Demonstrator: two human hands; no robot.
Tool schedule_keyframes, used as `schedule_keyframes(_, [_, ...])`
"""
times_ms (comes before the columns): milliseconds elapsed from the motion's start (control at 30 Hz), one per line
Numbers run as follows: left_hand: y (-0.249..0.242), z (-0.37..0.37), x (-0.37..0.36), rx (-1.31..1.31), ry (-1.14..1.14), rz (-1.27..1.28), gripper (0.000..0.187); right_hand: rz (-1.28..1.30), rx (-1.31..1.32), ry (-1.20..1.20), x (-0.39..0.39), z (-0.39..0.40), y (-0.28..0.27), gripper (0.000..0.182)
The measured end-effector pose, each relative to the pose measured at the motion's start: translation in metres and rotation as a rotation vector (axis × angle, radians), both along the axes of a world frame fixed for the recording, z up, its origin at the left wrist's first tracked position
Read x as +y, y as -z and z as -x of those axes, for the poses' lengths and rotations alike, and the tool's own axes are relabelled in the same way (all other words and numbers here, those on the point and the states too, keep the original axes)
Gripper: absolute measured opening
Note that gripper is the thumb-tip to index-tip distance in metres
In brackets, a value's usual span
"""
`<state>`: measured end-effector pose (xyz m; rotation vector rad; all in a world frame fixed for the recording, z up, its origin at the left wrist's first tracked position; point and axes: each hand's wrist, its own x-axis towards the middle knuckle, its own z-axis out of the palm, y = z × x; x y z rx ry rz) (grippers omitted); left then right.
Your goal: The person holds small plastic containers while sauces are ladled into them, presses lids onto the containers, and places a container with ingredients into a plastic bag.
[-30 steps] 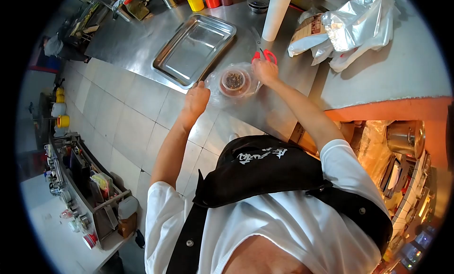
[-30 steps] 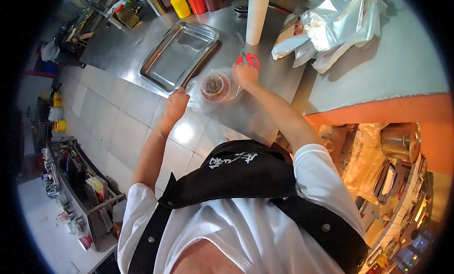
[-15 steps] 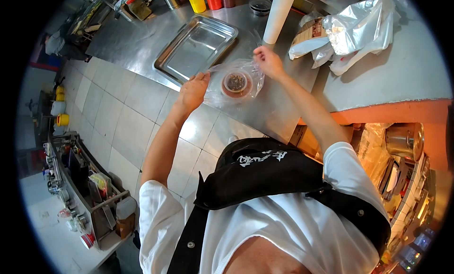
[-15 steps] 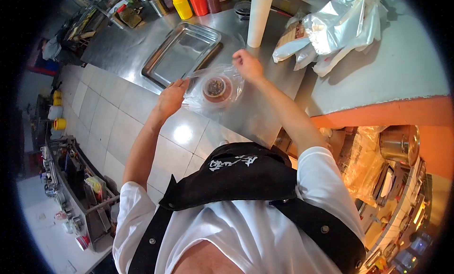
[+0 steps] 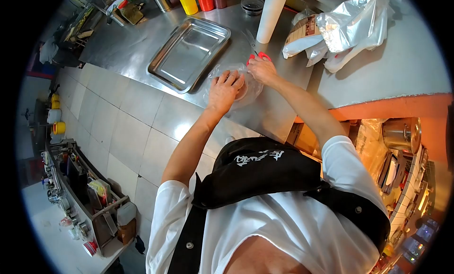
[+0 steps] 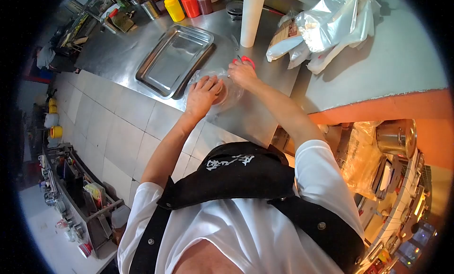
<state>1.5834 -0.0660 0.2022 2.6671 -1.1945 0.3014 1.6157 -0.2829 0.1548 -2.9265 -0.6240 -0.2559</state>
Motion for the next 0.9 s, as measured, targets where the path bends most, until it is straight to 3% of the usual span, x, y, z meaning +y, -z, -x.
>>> schedule_keyframes(133, [0.001,0.01,0.002,-0.018,-0.015,0.05,0.05,0.02,-0.033,0.005,-0.002,-0.001,-0.005,0.017])
schedule_keyframes(233, [0.009,0.013,0.002,-0.033,-0.005,0.11,0.05,-0.146,0.169,0.229,-0.003,-0.005,-0.013,0.01])
schedule_keyframes(333, [0.009,0.016,0.004,-0.036,-0.007,0.104,0.051,-0.384,0.42,0.554,-0.008,-0.018,-0.037,0.017])
schedule_keyframes(433, [0.005,0.017,0.003,-0.032,-0.023,0.095,0.051,-0.329,-0.213,0.491,-0.008,-0.009,-0.043,0.031])
schedule_keyframes(533, [0.001,0.023,0.002,-0.019,-0.052,0.13,0.051,-0.291,-0.075,-0.13,-0.001,0.013,-0.059,0.04])
schedule_keyframes(567, [-0.002,0.025,0.004,-0.014,-0.073,0.149,0.051,-0.22,-0.082,-0.175,-0.001,0.015,-0.054,0.038])
schedule_keyframes(633, [-0.007,0.023,0.011,-0.017,-0.085,0.132,0.053,-0.081,-0.109,-0.249,-0.001,0.016,-0.039,0.034])
schedule_keyframes(733, [-0.009,0.014,0.034,-0.067,-0.123,0.03,0.061,0.049,0.047,-0.098,-0.005,0.011,-0.025,0.032])
schedule_keyframes(833, [-0.016,0.011,0.056,0.018,-0.117,-0.234,0.068,0.304,0.25,-0.031,-0.009,0.004,-0.017,0.026])
schedule_keyframes(900, [-0.021,0.007,0.062,-0.005,-0.065,-0.296,0.072,0.131,0.097,-0.132,-0.027,-0.003,0.001,0.02])
